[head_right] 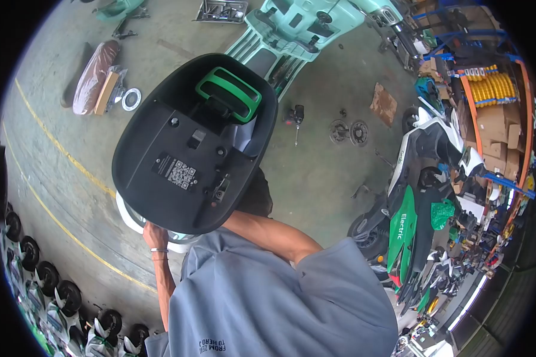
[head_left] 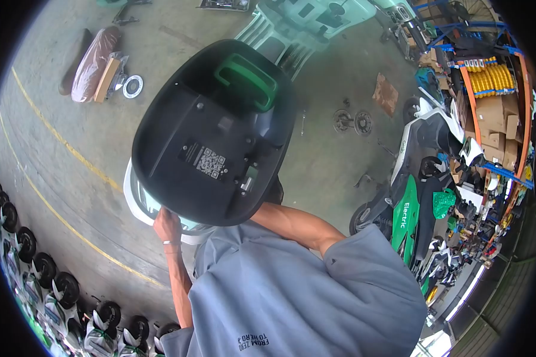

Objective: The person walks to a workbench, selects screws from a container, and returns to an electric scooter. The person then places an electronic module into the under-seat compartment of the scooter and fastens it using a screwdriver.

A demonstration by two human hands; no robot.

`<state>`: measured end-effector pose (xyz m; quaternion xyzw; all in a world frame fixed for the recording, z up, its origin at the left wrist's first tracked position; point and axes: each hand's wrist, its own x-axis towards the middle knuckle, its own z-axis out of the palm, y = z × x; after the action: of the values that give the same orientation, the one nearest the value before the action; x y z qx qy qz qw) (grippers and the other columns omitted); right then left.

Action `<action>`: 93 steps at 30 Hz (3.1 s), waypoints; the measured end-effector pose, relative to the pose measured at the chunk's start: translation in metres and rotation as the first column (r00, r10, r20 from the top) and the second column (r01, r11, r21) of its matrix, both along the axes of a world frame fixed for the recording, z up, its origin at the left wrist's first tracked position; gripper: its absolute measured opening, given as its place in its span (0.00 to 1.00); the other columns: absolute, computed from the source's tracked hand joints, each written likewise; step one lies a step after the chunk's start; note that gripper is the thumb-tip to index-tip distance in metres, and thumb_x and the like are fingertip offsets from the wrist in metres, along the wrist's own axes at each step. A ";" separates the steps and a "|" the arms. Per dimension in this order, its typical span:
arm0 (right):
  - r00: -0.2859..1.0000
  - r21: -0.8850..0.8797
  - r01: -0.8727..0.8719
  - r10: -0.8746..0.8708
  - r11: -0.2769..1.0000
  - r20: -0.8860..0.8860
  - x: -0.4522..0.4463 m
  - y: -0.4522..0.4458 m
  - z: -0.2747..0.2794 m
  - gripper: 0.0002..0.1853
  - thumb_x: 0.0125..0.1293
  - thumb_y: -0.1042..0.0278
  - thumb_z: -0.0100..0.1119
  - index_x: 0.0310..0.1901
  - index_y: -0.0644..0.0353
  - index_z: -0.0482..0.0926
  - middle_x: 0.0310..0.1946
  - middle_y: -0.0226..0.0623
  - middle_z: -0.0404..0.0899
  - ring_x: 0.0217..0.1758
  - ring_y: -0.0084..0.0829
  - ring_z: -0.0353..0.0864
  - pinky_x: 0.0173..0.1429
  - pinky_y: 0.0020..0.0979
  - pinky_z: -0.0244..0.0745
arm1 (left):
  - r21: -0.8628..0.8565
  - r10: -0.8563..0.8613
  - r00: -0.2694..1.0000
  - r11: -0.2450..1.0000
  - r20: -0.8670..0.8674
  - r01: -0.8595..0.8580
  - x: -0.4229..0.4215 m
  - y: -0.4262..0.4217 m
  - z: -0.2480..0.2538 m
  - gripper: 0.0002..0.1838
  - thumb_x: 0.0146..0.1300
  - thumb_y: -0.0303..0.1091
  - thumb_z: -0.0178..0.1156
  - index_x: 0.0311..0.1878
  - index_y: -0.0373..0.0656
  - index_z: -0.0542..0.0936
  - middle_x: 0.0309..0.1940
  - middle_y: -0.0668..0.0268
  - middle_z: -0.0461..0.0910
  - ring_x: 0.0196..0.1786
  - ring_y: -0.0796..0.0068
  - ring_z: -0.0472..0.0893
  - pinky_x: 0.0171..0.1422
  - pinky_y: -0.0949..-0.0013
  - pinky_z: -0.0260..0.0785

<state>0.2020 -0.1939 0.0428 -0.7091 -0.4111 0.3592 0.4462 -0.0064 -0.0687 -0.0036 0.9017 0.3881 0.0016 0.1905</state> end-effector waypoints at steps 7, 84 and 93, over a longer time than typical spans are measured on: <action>0.905 0.156 0.017 0.051 0.988 -0.422 0.073 -0.128 -0.010 0.12 0.68 0.60 0.61 0.43 0.62 0.81 0.36 0.33 0.83 0.35 0.27 0.81 0.41 0.30 0.77 | -0.078 -0.025 0.981 0.996 0.190 0.041 -0.060 0.003 -0.045 0.12 0.57 0.37 0.65 0.41 0.40 0.83 0.34 0.52 0.84 0.36 0.46 0.83 0.40 0.51 0.75; 0.911 0.482 -0.103 -0.112 0.870 0.396 -0.056 0.073 0.181 0.31 0.67 0.80 0.61 0.68 0.63 0.58 0.56 0.51 0.73 0.54 0.37 0.81 0.56 0.34 0.81 | -0.762 0.469 0.872 0.614 0.143 -0.206 0.016 0.006 0.002 0.21 0.68 0.46 0.51 0.44 0.38 0.85 0.42 0.45 0.84 0.47 0.41 0.81 0.55 0.50 0.71; 0.883 0.397 -0.094 -0.108 0.913 0.456 -0.054 0.067 0.164 0.28 0.67 0.78 0.62 0.67 0.62 0.62 0.54 0.47 0.75 0.52 0.34 0.81 0.54 0.33 0.80 | -0.678 0.449 0.862 0.711 0.234 -0.186 0.018 0.000 -0.012 0.22 0.69 0.47 0.53 0.45 0.35 0.85 0.37 0.46 0.84 0.44 0.45 0.83 0.54 0.54 0.73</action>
<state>0.1479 -0.1266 0.2070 -0.6672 -0.5698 0.0818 0.4727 0.0116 -0.0687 -0.0156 0.6824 0.4727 0.0799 0.5518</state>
